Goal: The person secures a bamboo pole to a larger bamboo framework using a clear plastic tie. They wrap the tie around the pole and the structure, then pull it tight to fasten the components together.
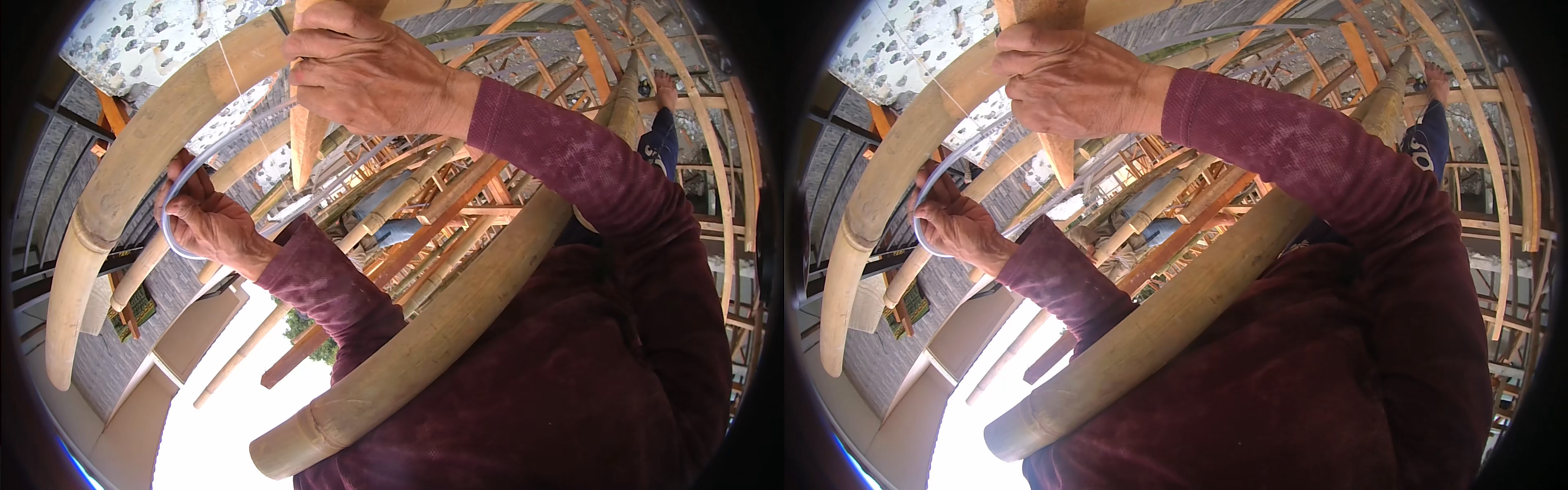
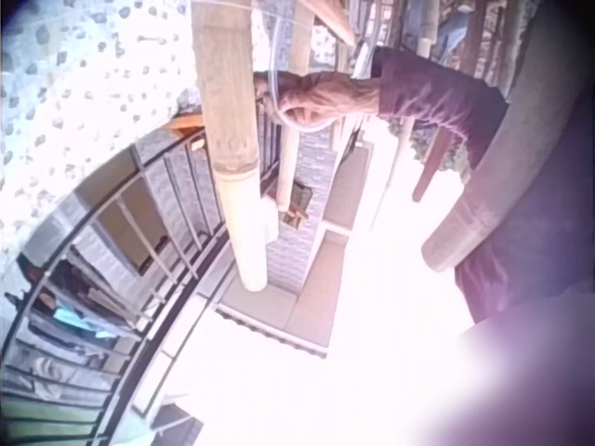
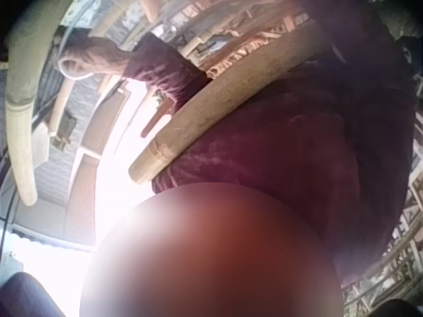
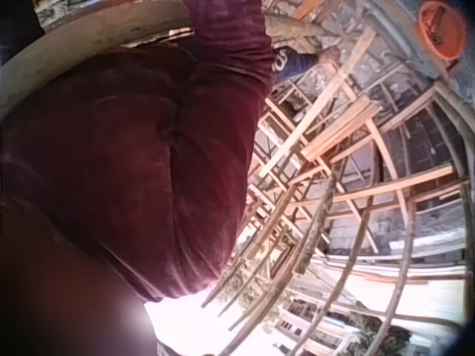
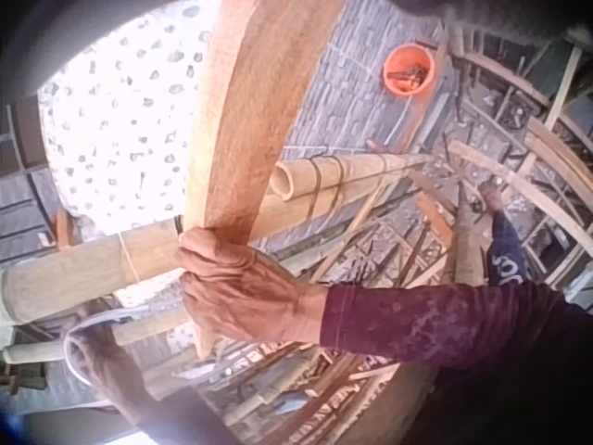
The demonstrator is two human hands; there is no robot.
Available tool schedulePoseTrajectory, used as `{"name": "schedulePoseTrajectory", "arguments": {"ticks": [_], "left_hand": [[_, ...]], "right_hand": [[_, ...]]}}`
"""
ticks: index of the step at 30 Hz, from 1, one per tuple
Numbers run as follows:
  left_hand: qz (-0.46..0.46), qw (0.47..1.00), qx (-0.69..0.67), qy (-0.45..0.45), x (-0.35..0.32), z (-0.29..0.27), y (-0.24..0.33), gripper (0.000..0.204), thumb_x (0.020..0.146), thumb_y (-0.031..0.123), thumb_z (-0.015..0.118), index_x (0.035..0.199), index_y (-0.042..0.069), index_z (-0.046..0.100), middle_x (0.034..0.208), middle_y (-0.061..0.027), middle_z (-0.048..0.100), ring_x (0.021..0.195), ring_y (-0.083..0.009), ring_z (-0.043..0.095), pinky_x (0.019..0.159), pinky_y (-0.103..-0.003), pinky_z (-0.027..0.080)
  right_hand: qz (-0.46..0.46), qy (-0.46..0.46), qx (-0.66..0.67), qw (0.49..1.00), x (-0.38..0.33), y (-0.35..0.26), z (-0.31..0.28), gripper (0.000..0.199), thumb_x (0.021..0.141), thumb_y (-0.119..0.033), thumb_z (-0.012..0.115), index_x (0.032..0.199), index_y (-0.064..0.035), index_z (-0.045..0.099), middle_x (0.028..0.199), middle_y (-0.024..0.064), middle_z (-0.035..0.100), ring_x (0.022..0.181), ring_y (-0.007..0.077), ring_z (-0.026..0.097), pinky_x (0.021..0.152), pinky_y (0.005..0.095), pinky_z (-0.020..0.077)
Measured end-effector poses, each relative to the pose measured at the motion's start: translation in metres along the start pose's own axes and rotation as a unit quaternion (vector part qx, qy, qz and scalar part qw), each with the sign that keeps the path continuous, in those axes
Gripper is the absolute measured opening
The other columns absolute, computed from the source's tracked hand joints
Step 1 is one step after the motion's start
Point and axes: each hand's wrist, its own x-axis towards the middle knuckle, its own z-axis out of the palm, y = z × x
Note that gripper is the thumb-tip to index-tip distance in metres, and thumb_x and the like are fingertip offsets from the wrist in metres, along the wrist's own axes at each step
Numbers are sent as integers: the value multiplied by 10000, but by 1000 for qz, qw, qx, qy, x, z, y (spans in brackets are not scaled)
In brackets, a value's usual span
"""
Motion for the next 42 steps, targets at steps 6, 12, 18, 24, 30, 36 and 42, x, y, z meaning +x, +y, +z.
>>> {"name": "schedulePoseTrajectory", "arguments": {"ticks": [6,12,18,24,30,36,42], "left_hand": [[-2,1000,-7,0,-1,0,-3,394,939,329,581,1113,-24,581,1099,-145,695,1085,-280,655,961,-408,560],[2,1000,-6,5,-1,1,0,343,927,317,610,1090,15,614,1080,-136,702,1082,-288,657,944,-410,566],[-5,1000,3,12,-2,1,1,365,920,341,610,1078,12,621,1078,-144,700,1085,-283,656,945,-412,565],[-2,1000,5,15,-3,0,0,374,919,346,611,1089,13,619,1073,-155,700,1079,-286,659,940,-404,568],[-2,1000,11,17,-1,0,-1,376,912,351,620,1083,16,627,1064,-174,700,1061,-294,666,914,-401,581],[0,1000,4,22,-1,0,-3,379,904,350,632,1075,12,634,1059,-182,700,1055,-300,668,898,-399,588],[-5,1000,4,27,-4,4,0,390,899,352,635,1087,10,630,1058,-187,699,1060,-309,665,903,-404,585]], "right_hand": [[10,6,41,999,-1,1,3,182,723,-246,544,722,-64,557,738,57,513,920,224,528,955,316,384],[6,4,42,999,-1,0,0,175,720,-243,550,722,-68,555,741,56,513,922,222,528,949,321,392],[6,2,33,999,0,0,-2,171,718,-243,552,708,-73,555,707,49,498,899,214,528,951,313,380],[1,-12,17,1000,1,-1,-3,162,718,-241,551,698,-80,558,683,39,478,875,202,520,945,305,368],[10,-3,43,999,3,-1,0,144,713,-225,552,701,-82,559,689,31,483,873,196,521,949,309,361],[-1,-13,7,1000,3,-2,-2,138,718,-216,556,720,-79,577,710,31,503,897,195,529,988,328,345],[-5,-3,33,999,1,-1,-4,156,731,-221,551,737,-72,596,724,31,519,915,201,534,1008,342,330]]}}
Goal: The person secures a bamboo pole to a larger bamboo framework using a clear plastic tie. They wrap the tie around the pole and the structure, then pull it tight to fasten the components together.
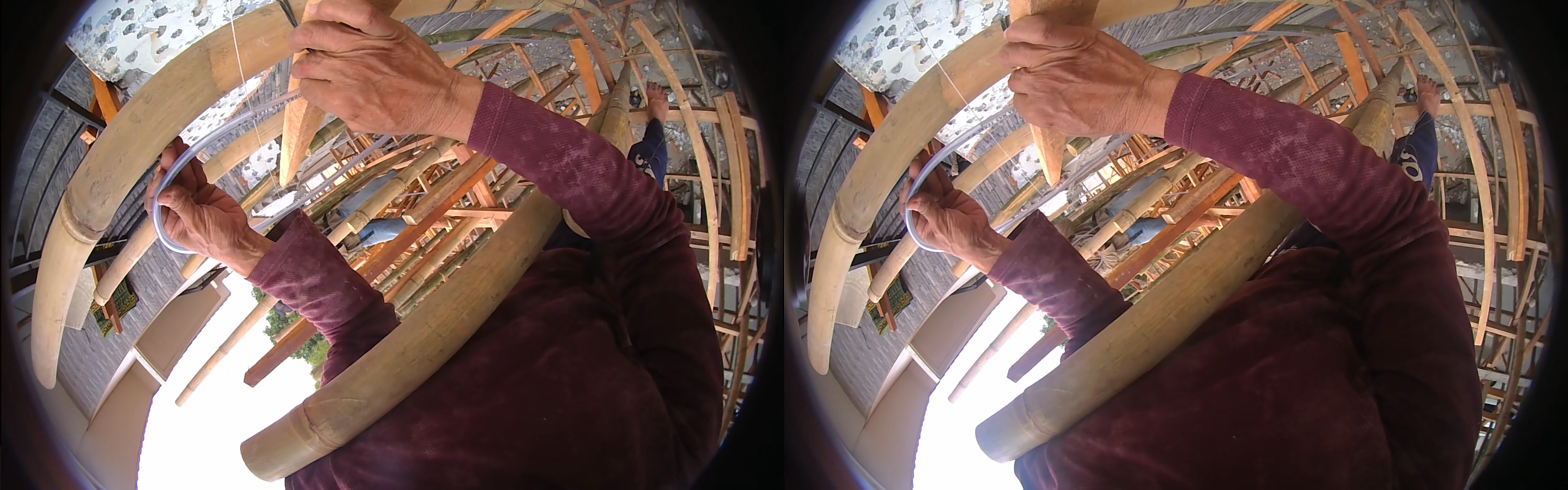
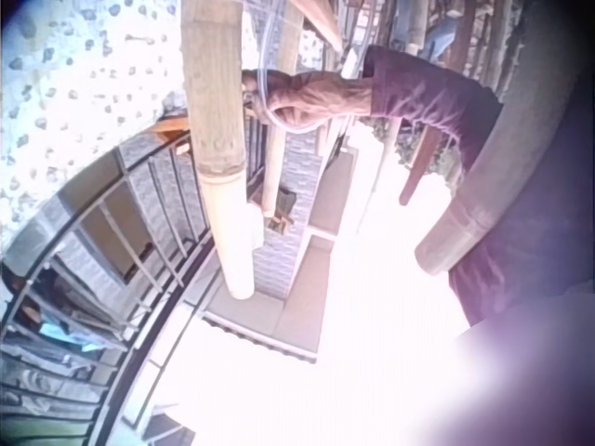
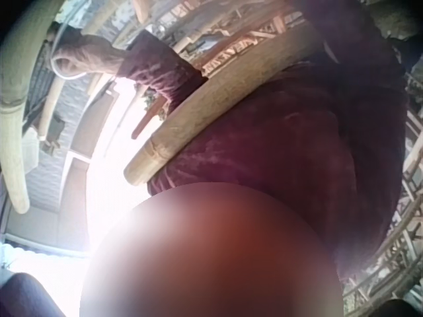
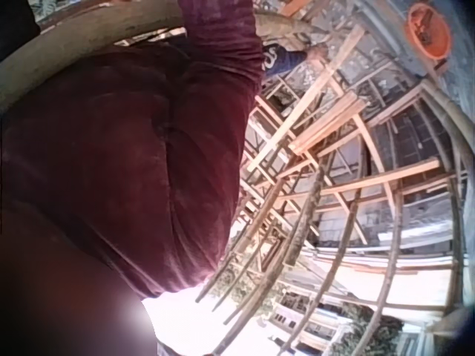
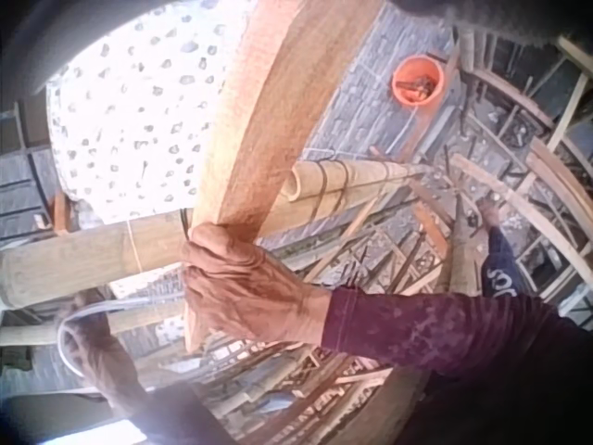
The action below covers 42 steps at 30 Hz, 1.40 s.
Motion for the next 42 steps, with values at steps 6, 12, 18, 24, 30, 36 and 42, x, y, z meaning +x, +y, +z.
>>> {"name": "schedulePoseTrajectory", "arguments": {"ticks": [6,12,18,24,30,36,42], "left_hand": [[1,1000,-19,2,-3,1,1,368,905,335,636,1082,13,624,1056,-201,697,1060,-326,663,897,-411,588],[-22,997,-70,34,-11,2,-18,315,878,269,692,1030,3,620,1019,-222,698,1033,-331,674,890,-412,591],[-45,990,-122,47,-2,24,5,286,892,253,701,1026,10,633,986,-189,717,954,-222,691,901,-349,552],[-128,975,-183,18,-16,34,-18,181,970,164,588,1018,3,654,972,-76,723,957,-139,648,875,-284,490],[-127,990,-60,-22,-4,38,-4,216,910,225,661,978,21,676,922,-85,708,892,-149,643,842,-301,471],[-49,998,1,26,-5,43,-7,353,905,322,621,901,-18,717,972,-88,701,892,-328,650,839,-376,481],[-10,999,-29,42,-1,45,-18,362,905,327,618,904,-23,711,953,-114,702,875,-325,652,824,-369,480]], "right_hand": [[9,-41,36,998,1,-2,-5,157,743,-220,557,750,-71,608,778,37,550,933,208,538,982,359,350],[6,-90,-10,996,-7,-4,12,101,778,-163,715,879,-177,718,992,-89,679,1134,116,544,1035,391,245],[16,-81,-25,996,13,-6,-1,120,787,-154,709,906,-166,720,1050,-90,692,1099,157,571,1033,419,226],[-3,-161,-89,983,-5,4,4,196,805,-179,707,998,-194,741,1052,-89,708,1119,155,560,1039,426,204],[-32,-152,-118,981,-7,19,-3,210,821,-215,699,1025,-205,749,1068,-85,716,1160,146,534,1060,416,188],[-45,-243,-178,952,7,16,-16,203,874,-253,660,1047,-192,747,1092,-59,713,1156,151,540,1071,413,181],[-37,-233,-124,964,12,8,-16,213,886,-267,652,1058,-184,745,1101,-54,710,1156,152,542,1064,410,198]]}}
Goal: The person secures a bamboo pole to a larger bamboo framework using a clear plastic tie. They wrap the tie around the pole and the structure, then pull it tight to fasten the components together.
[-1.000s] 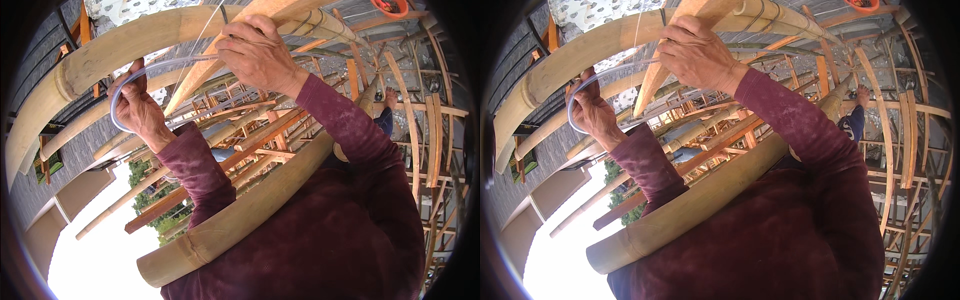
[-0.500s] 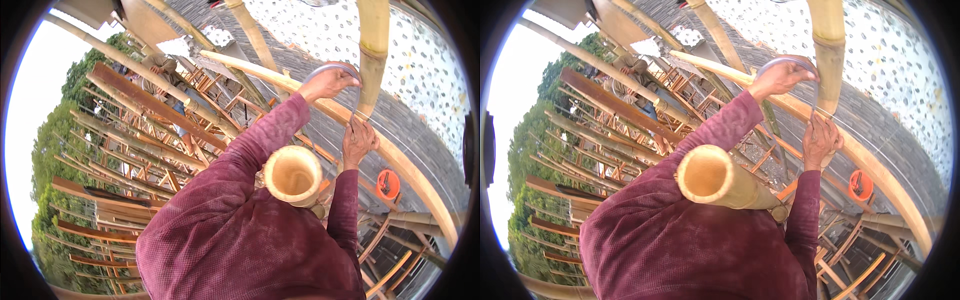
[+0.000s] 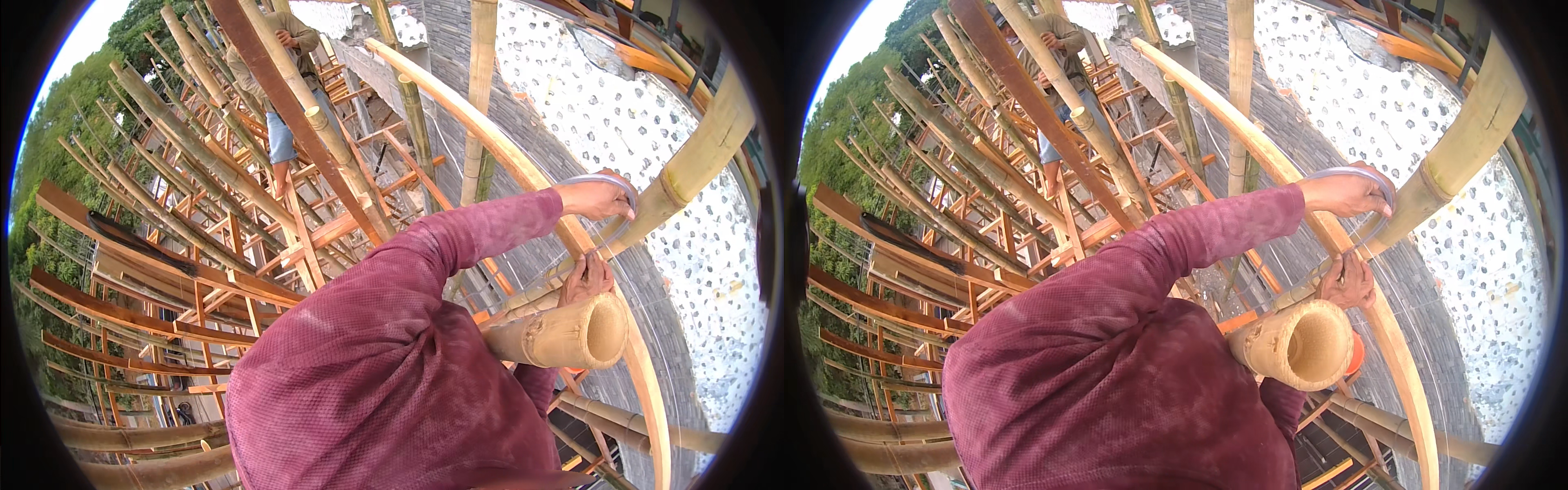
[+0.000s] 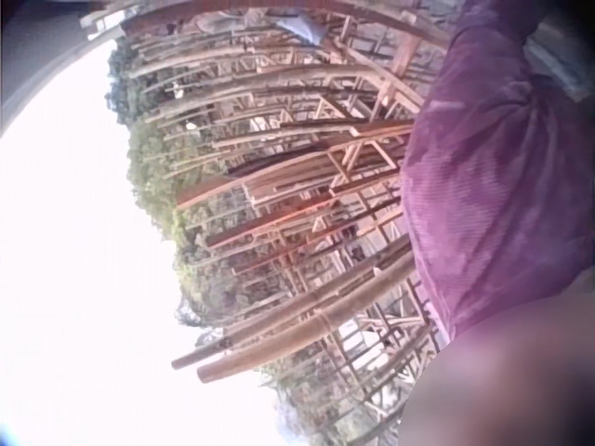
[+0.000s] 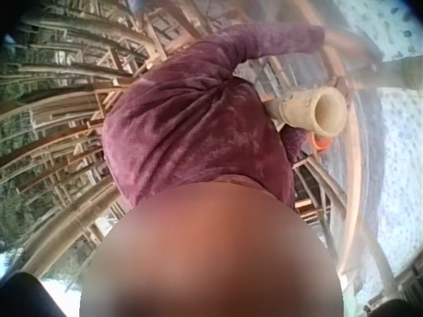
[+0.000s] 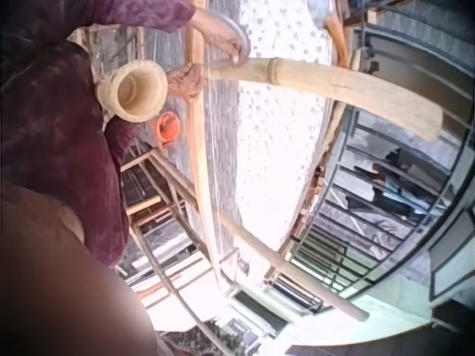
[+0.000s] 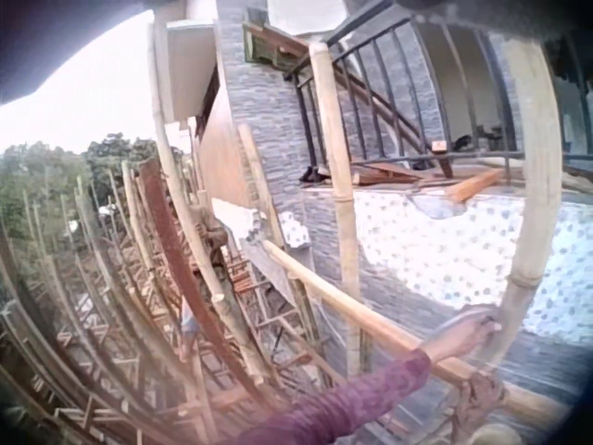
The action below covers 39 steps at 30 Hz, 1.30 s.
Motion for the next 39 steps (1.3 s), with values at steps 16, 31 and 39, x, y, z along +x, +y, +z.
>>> {"name": "schedulePoseTrajectory", "arguments": {"ticks": [16,31,39], "left_hand": [[7,1000,-27,1,-5,2,-4,303,899,294,626,884,1,701,877,-145,696,807,-316,658,751,-364,494],[-3,999,-22,49,-6,14,-3,254,856,263,669,930,25,717,914,-126,701,862,-305,636,802,-371,493],[1,998,-60,18,-9,5,7,233,853,244,653,907,21,696,868,-150,694,856,-329,656,799,-399,487]], "right_hand": [[-221,111,-375,893,-7,50,41,744,967,-501,478,1501,-176,75,1554,133,92,1423,277,203,1126,504,271],[-108,91,-44,989,6,-1,16,338,914,-391,621,907,-77,745,923,69,703,902,275,606,838,443,394],[-80,60,-72,992,-10,12,12,213,896,-306,669,1009,-138,735,1060,-42,703,1067,163,587,981,400,303]]}}
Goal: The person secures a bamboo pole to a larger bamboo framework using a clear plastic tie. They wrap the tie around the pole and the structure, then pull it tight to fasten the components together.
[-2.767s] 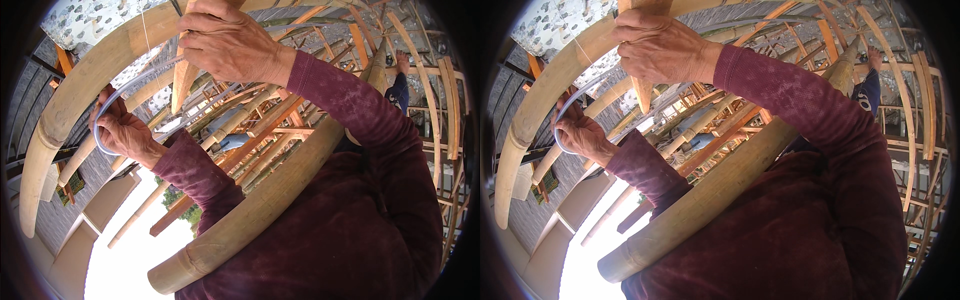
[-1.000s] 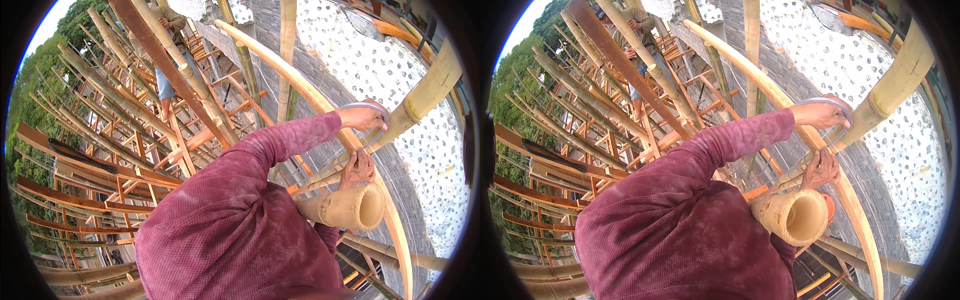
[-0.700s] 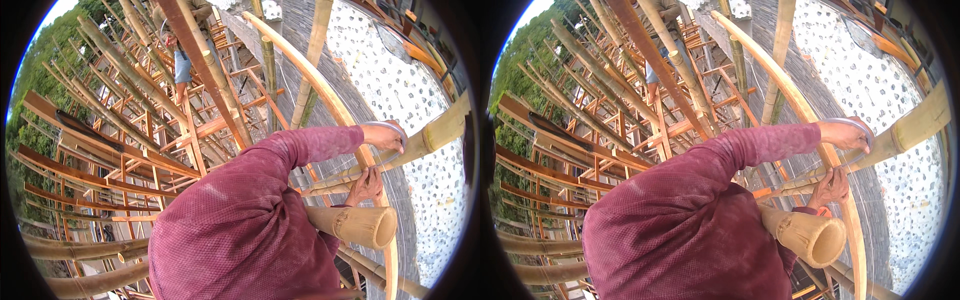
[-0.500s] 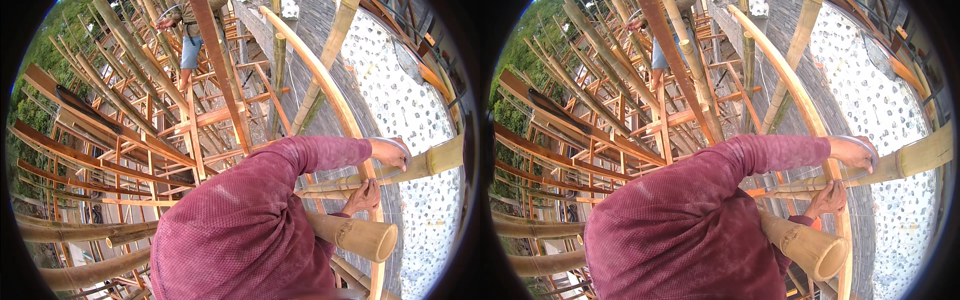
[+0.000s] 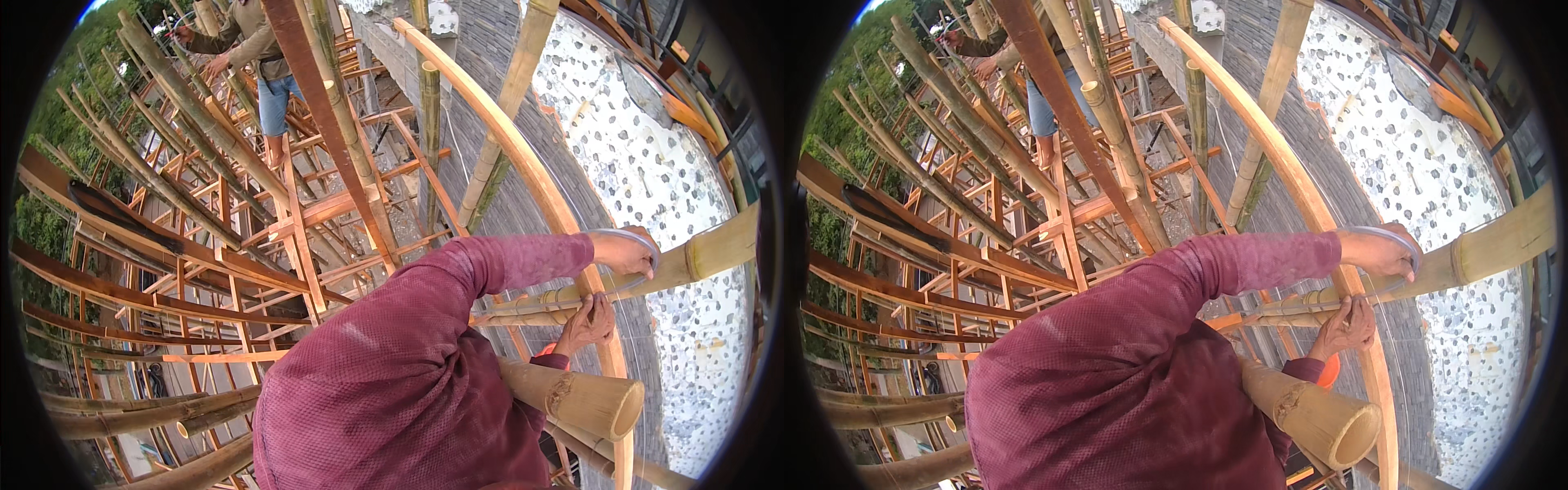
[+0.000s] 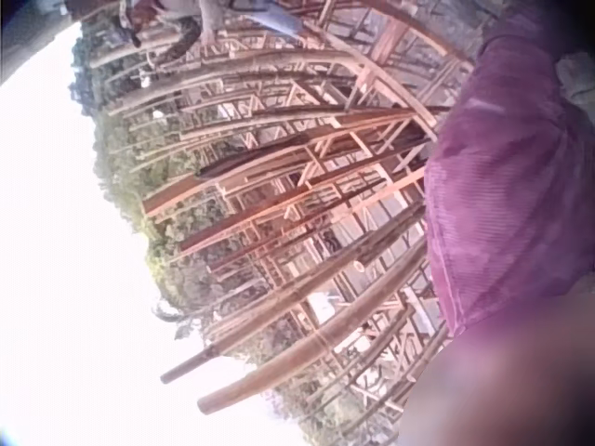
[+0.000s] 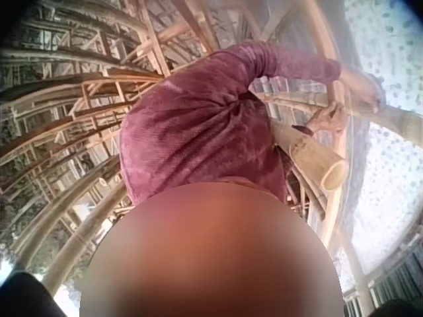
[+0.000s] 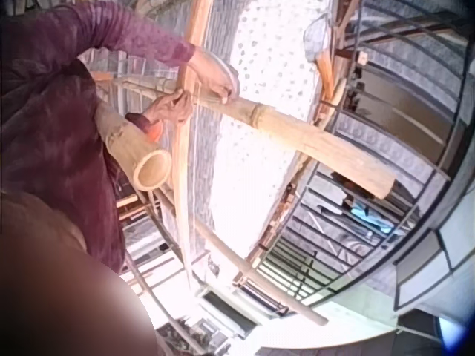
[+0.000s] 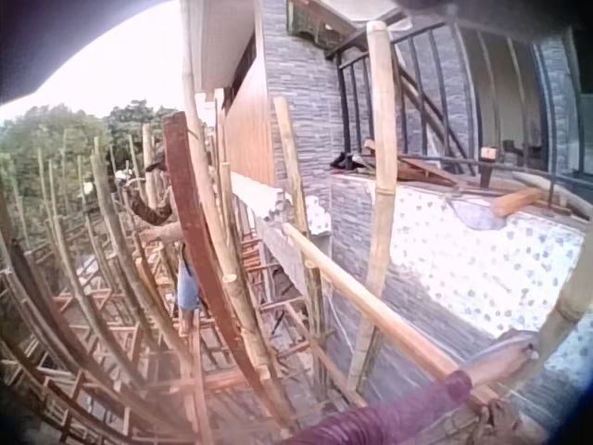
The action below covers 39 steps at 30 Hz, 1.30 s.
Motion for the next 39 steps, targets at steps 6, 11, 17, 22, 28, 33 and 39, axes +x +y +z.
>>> {"name": "schedulePoseTrajectory", "arguments": {"ticks": [6,11,17,22,28,33,39], "left_hand": [[0,999,-35,-27,15,1,-26,267,894,268,624,930,9,679,780,-173,661,682,-295,639,658,-381,499],[-46,991,-107,-58,15,-17,-5,163,948,143,626,1014,-4,651,940,-95,728,908,-129,656,846,-271,502],[-66,996,-53,-21,5,-19,-7,228,915,192,684,1008,-11,637,960,-149,716,964,-196,676,888,-327,535],[-42,999,-1,-16,3,-24,2,295,933,234,653,1035,-39,605,998,-226,692,1022,-308,675,924,-398,565],[-30,999,-10,20,2,-20,4,330,889,264,707,1010,-29,616,954,-217,705,983,-292,693,881,-389,579],[-19,1000,5,19,2,-23,-2,347,900,265,686,1026,-49,608,967,-236,697,996,-314,686,886,-382,586],[-1,1000,19,11,3,-29,-2,322,935,240,635,1028,-66,602,984,-250,694,1008,-330,682,893,-379,589]], "right_hand": [[69,9,49,996,23,-10,-10,124,779,-205,742,887,-146,736,982,-40,697,1065,189,572,995,392,266],[127,28,124,984,29,-23,-15,126,782,-228,745,890,-163,745,993,-66,695,1079,173,569,1003,413,254],[144,62,170,973,9,-22,-1,95,786,-195,740,876,-167,741,995,-78,686,1088,159,568,1000,409,284],[141,75,184,970,6,-24,0,90,789,-182,734,879,-178,739,997,-83,678,1105,144,562,1037,405,284],[138,66,187,970,6,-24,-2,105,817,-174,701,913,-160,744,1039,-70,676,1143,139,545,1057,400,275],[135,44,242,960,7,-21,-28,188,833,-129,676,1012,-89,720,1061,7,683,1138,171,569,1030,409,340],[226,109,315,915,-30,6,-79,153,877,-39,604,998,-24,697,1037,102,693,962,247,652,871,376,497]]}}
